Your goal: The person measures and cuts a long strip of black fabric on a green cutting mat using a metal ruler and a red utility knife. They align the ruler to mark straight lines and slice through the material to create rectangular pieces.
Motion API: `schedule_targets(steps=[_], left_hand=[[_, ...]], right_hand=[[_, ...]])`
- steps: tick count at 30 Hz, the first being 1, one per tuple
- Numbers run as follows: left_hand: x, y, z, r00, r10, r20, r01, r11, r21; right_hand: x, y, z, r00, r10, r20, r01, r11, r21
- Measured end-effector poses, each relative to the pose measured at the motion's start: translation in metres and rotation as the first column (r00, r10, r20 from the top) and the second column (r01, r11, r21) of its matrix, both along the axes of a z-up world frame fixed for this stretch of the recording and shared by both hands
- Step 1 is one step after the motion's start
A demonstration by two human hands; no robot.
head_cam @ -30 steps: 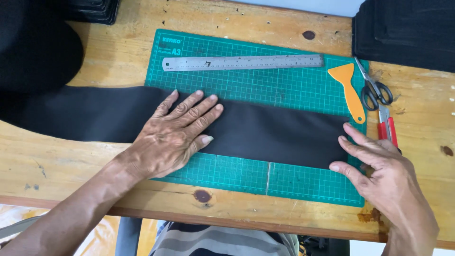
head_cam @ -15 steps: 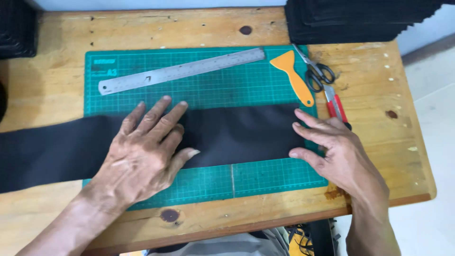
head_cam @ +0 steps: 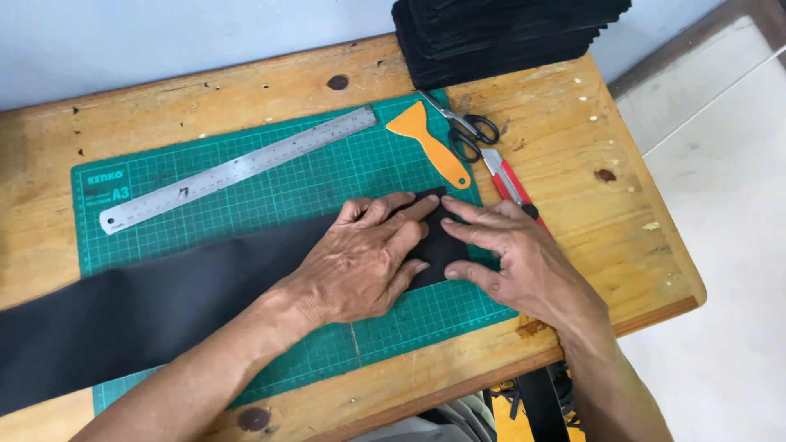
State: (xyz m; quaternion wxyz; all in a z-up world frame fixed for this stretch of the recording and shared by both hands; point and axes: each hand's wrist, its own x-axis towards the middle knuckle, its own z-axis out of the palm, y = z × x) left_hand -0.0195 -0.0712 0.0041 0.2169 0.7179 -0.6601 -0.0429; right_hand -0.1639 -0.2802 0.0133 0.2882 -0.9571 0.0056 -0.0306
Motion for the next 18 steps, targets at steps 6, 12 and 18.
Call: schedule_targets(steps=[6,12,18], left_hand=[[-0.003,-0.005,-0.003,0.994,0.032,0.104,-0.042,0.994,0.1],[-0.005,-0.005,-0.001,0.992,0.03,0.122,-0.044,0.993,0.111],[-0.003,-0.005,0.002,0.994,0.014,0.11,-0.029,0.991,0.134]], right_hand=[[-0.002,-0.001,0.012,0.984,0.012,0.178,-0.045,0.982,0.185],[0.0,-0.003,0.031,0.953,-0.05,0.3,0.01,0.991,0.131],[0.012,-0.008,0.033,0.996,0.081,0.044,-0.08,0.996,-0.03]])
